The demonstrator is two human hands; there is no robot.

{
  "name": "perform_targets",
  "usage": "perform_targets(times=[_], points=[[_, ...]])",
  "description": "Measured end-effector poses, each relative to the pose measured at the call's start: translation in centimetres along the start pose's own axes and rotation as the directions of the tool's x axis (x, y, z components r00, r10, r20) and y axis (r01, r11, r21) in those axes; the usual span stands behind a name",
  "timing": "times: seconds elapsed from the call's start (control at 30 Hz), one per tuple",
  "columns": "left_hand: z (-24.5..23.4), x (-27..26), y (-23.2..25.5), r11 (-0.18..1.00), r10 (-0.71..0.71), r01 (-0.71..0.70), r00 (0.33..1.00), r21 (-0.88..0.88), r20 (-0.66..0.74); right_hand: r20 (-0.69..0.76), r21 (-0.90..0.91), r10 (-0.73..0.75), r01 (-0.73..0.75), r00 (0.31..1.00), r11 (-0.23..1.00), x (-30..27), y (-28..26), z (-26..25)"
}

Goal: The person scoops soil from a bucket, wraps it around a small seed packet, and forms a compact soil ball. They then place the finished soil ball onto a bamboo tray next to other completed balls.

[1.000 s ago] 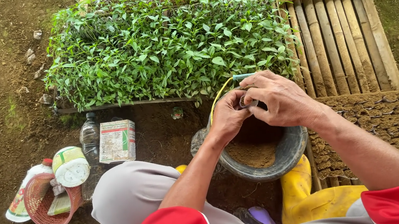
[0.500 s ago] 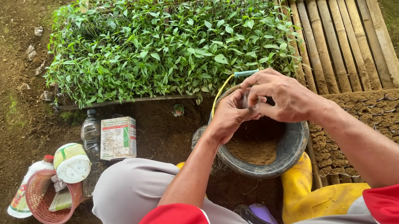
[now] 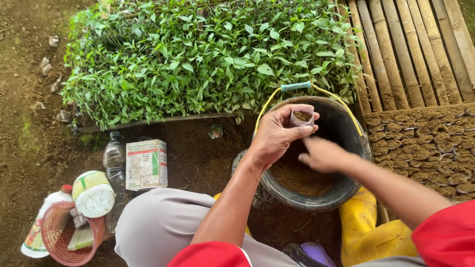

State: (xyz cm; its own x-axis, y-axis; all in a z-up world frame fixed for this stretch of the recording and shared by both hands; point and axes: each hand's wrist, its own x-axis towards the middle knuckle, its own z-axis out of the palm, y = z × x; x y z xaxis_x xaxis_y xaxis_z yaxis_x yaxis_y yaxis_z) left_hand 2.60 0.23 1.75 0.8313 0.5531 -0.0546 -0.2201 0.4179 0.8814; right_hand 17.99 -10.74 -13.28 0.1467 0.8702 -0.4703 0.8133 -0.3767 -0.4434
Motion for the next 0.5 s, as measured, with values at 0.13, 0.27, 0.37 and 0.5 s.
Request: perform_targets(times=[0.13, 0.27, 0.37, 0.5], points=[[-0.2, 0.2, -0.2, 1.000, -0.012, 0.012, 1.000, 0.013, -0.001, -0.044, -0.045, -0.003, 0.001, 0.999, 0.999, 0.1, -1.6, 5.3], [-0.3, 0.1, -0.2, 1.000, -0.023, 0.023, 1.000, 0.016, -0.005, -0.078, -0.044, -0.018, 0.015, 0.997, 0.999, -1.7, -4.6, 5.3], [-0.2, 0.0, 0.0, 0.999, -0.031, 0.031, 1.000, 0.010, -0.003, -0.011, -0.036, -0.056, 0.056, 0.998, 0.998, -1.6, -3.7, 6.2], [-0.5, -0.2, 0.0, 1.000, -0.020, 0.020, 1.000, 0.000, 0.010, 0.236, 0.410, 0.060, -0.155, 0.970, 0.899, -2.0, -3.4, 4.4]])
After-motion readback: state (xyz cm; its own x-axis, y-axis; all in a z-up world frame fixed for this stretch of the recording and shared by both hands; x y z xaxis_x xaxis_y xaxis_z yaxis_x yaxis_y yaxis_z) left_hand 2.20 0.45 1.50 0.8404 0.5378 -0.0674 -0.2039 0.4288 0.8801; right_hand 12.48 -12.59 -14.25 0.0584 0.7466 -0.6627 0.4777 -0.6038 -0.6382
